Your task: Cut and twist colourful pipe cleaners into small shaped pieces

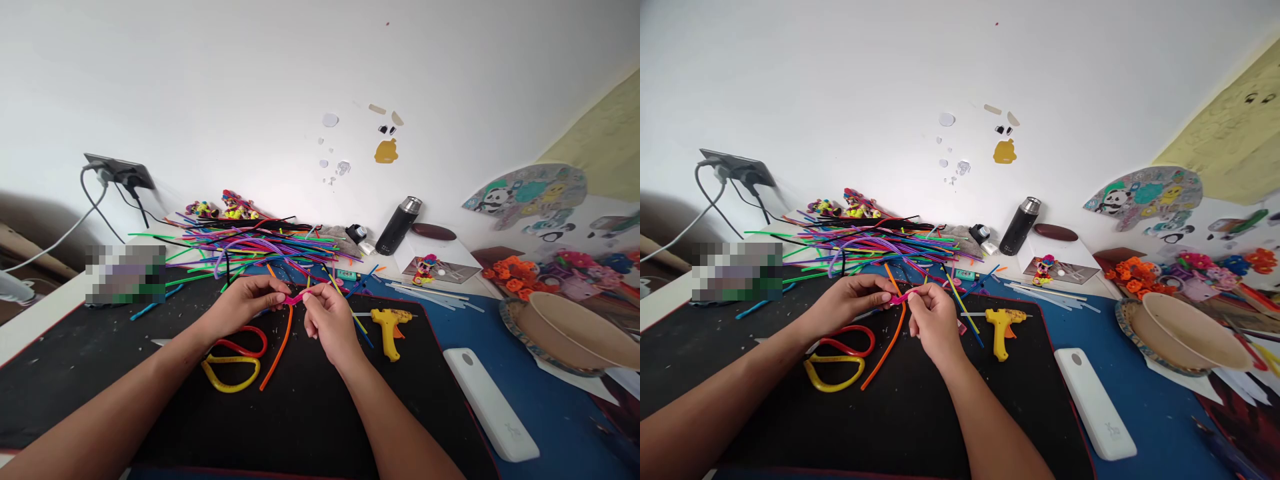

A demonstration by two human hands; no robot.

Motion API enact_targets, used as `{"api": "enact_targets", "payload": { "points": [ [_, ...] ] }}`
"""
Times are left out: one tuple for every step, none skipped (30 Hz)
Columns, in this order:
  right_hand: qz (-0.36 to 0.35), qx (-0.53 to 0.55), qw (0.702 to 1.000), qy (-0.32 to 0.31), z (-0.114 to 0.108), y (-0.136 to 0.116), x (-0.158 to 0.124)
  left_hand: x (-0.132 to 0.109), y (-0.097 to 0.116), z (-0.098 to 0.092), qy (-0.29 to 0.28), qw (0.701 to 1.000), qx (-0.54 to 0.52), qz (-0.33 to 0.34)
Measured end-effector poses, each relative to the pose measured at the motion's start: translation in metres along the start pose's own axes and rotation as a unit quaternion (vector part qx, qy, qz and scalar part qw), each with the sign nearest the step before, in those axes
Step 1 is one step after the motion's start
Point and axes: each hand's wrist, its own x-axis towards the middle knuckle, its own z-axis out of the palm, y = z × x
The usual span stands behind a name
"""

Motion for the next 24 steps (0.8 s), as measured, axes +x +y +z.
{"api": "enact_targets", "payload": {
  "points": [
    [-0.002,-0.010,1.000,-0.001,0.000,-0.001,0.000,0.000,0.000,0.001,-0.005,0.999,0.037,-0.002],
    [-0.004,-0.020,1.000,-0.002,0.000,-0.002,-0.001,0.000,0.000,0.002,-0.010,0.998,0.065,-0.004],
    [-0.006,-0.031,1.000,-0.004,0.000,-0.003,-0.002,-0.001,0.000,0.003,-0.010,0.996,0.083,-0.006],
    [-0.011,-0.041,0.999,-0.003,0.000,-0.004,-0.002,-0.001,0.000,0.003,-0.008,0.995,0.096,-0.008],
    [-0.020,-0.052,0.998,-0.001,0.000,-0.005,-0.003,-0.001,0.000,0.003,-0.002,0.994,0.104,-0.009],
    [-0.030,-0.063,0.998,0.002,0.000,-0.005,-0.003,-0.001,0.001,0.003,0.009,0.994,0.111,-0.008],
    [-0.041,-0.074,0.996,0.005,-0.001,-0.005,-0.004,-0.001,0.001,0.003,0.024,0.993,0.117,-0.006],
    [-0.050,-0.083,0.995,0.009,-0.001,-0.005,-0.004,0.000,0.001,0.002,0.043,0.991,0.124,-0.003],
    [-0.057,-0.091,0.994,0.011,-0.001,-0.005,-0.004,0.000,0.001,0.000,0.066,0.989,0.131,0.001],
    [-0.061,-0.094,0.994,0.012,-0.001,-0.005,-0.004,0.000,0.001,-0.002,0.091,0.986,0.137,0.006],
    [-0.062,-0.093,0.994,0.014,-0.002,-0.005,-0.004,0.001,0.001,-0.004,0.116,0.983,0.139,0.010],
    [-0.061,-0.088,0.994,0.017,-0.002,-0.004,-0.004,0.002,0.001,-0.006,0.139,0.981,0.137,0.012],
    [-0.059,-0.082,0.995,0.020,-0.002,-0.005,-0.003,0.002,0.001,-0.009,0.160,0.978,0.131,0.013],
    [-0.058,-0.076,0.995,0.024,-0.003,-0.005,-0.003,0.003,0.002,-0.011,0.178,0.976,0.122,0.013],
    [-0.057,-0.070,0.995,0.029,-0.004,-0.005,-0.002,0.004,0.003,-0.014,0.195,0.975,0.110,0.014],
    [-0.057,-0.067,0.996,0.033,-0.005,-0.006,-0.001,0.005,0.004,-0.016,0.208,0.973,0.099,0.015],
    [-0.057,-0.066,0.995,0.038,-0.006,-0.007,0.000,0.006,0.005,-0.017,0.216,0.972,0.087,0.018],
    [-0.058,-0.065,0.995,0.042,-0.008,-0.008,0.001,0.006,0.006,-0.019,0.219,0.972,0.077,0.021],
    [-0.059,-0.063,0.995,0.047,-0.009,-0.009,0.002,0.007,0.007,-0.020,0.216,0.974,0.067,0.022],
    [-0.060,-0.060,0.995,0.053,-0.011,-0.010,0.003,0.007,0.008,-0.021,0.205,0.977,0.058,0.021],
    [-0.062,-0.054,0.995,0.060,-0.014,-0.011,0.004,0.007,0.008,-0.022,0.190,0.980,0.049,0.018],
    [-0.064,-0.046,0.994,0.069,-0.016,-0.012,0.006,0.006,0.008,-0.022,0.170,0.985,0.040,0.015],
    [-0.068,-0.035,0.994,0.080,-0.019,-0.013,0.007,0.006,0.008,-0.023,0.147,0.989,0.032,0.012],
    [-0.072,-0.023,0.993,0.091,-0.021,-0.013,0.008,0.005,0.008,-0.024,0.122,0.992,0.023,0.009]
  ]
}}
